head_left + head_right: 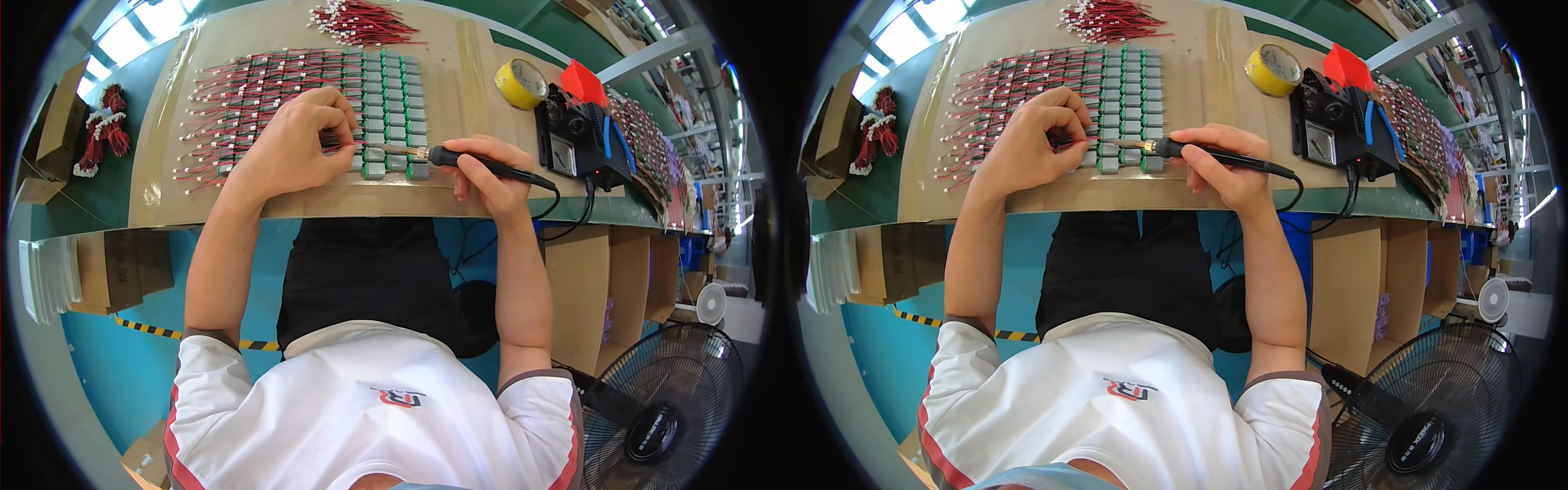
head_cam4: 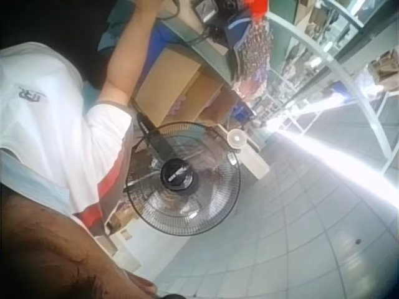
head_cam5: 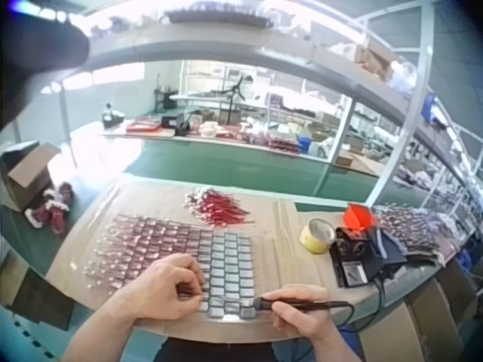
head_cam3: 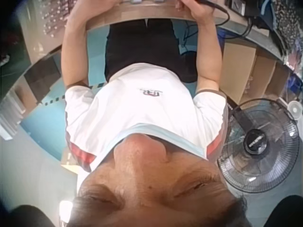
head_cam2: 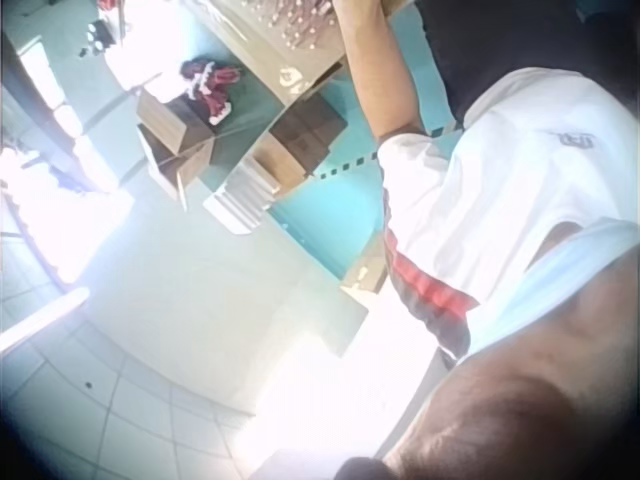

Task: Soldering wires onto small electronic components arranged in a grid on a workbench.

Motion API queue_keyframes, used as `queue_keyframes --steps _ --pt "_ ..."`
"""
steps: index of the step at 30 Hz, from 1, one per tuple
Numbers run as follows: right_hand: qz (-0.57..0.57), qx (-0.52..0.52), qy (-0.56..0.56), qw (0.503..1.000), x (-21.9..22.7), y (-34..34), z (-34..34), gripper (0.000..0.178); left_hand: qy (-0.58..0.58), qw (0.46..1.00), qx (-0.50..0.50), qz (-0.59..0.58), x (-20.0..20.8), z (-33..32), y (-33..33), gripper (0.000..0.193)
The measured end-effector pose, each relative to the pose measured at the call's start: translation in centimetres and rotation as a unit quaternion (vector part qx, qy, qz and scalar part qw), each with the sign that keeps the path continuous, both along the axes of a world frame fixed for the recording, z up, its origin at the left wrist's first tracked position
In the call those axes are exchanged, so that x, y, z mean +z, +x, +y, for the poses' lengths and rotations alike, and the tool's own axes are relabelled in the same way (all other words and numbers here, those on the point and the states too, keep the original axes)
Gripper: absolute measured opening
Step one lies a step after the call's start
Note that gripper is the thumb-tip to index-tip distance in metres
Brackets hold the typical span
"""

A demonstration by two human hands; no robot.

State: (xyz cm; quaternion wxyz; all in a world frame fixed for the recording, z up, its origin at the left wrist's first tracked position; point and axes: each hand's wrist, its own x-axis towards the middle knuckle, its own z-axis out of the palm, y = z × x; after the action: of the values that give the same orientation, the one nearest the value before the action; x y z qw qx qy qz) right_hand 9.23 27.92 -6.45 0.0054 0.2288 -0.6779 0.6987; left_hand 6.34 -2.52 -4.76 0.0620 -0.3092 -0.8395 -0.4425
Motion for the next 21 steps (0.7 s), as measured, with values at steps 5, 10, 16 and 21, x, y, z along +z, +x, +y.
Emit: queue_keyframes --steps 5,10,16,21 --pt "0.015 0.018 0.01 1.0 -0.4 -0.2 0.5 0.024 -0.005 1.0 0.012 -0.012 0.4 0.1 0.2 0.012" --pt "0.016 0.015 0.003 1.0 -0.4 -0.1 0.4 0.023 -0.015 1.0 0.014 -0.012 0.8 0.0 0.5 0.009" --pt "0.016 0.012 -0.001 1.0 -0.4 0.0 0.4 0.023 -0.031 0.996 0.058 0.061 0.6 0.1 1.5 0.011" --pt "0.016 0.009 -0.011 1.0 -0.3 0.1 0.3 0.023 -0.022 0.991 0.081 0.105 0.2 0.0 1.9 0.015"
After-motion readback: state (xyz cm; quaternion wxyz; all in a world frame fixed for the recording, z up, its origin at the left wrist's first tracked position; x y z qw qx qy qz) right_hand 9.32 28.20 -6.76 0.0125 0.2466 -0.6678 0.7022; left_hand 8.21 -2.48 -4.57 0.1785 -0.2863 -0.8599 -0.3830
